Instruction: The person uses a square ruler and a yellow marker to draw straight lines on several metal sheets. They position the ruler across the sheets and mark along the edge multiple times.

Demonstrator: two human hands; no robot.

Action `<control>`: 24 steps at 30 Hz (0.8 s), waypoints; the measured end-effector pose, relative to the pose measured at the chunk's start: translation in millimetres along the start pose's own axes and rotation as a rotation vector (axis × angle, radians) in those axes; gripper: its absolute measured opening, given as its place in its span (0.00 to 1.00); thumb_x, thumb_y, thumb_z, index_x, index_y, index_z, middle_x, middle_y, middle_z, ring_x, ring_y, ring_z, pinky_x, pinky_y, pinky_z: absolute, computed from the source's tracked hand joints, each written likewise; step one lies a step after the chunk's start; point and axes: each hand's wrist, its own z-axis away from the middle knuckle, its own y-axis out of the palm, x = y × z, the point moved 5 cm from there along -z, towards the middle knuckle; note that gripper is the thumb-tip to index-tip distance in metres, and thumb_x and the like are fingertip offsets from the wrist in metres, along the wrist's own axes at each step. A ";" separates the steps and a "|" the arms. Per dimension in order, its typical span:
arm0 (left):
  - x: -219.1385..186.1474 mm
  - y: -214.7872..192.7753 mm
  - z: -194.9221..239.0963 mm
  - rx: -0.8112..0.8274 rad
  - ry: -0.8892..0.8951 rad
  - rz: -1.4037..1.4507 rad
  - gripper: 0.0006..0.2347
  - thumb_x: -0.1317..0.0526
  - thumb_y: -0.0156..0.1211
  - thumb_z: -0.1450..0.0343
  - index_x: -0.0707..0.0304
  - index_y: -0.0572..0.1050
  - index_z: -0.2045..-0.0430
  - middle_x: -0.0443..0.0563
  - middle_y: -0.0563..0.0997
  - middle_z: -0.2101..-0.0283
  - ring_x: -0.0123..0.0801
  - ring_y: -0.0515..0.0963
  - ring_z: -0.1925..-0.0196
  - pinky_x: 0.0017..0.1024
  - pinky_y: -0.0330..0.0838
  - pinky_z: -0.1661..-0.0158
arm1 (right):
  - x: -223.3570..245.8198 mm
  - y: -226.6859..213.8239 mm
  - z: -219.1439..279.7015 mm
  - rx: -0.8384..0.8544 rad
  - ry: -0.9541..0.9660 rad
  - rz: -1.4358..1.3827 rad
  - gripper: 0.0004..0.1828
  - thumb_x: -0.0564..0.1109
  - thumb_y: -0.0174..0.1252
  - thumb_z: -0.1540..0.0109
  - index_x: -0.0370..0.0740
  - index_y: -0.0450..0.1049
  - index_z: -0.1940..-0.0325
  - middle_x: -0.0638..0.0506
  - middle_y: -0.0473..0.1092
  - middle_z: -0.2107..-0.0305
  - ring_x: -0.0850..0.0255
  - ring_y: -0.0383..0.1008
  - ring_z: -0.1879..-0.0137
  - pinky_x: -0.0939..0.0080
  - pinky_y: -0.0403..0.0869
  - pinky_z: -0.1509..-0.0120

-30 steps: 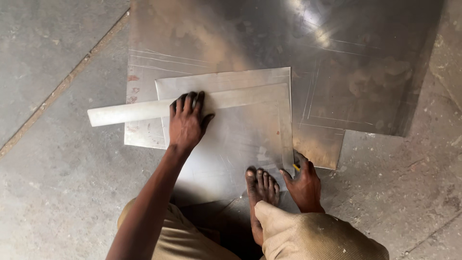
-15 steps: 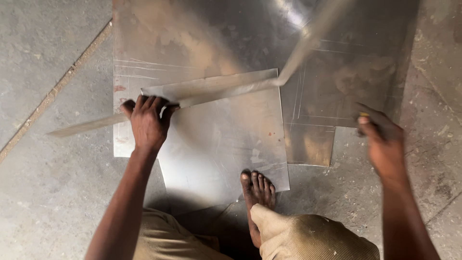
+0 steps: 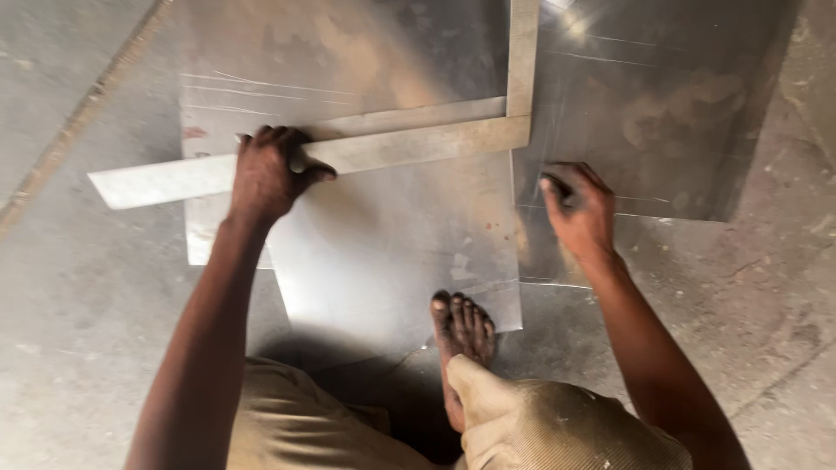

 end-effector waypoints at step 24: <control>10.3 18.7 -7.8 0.138 -0.100 -0.027 0.24 0.45 0.78 0.40 0.62 0.81 0.59 0.53 0.84 0.60 0.45 0.77 0.50 0.45 0.65 0.45 | 8.4 48.3 -36.4 0.162 -0.136 0.053 0.11 0.37 0.70 0.37 0.35 0.77 0.53 0.45 0.74 0.60 0.51 0.78 0.55 0.55 0.76 0.51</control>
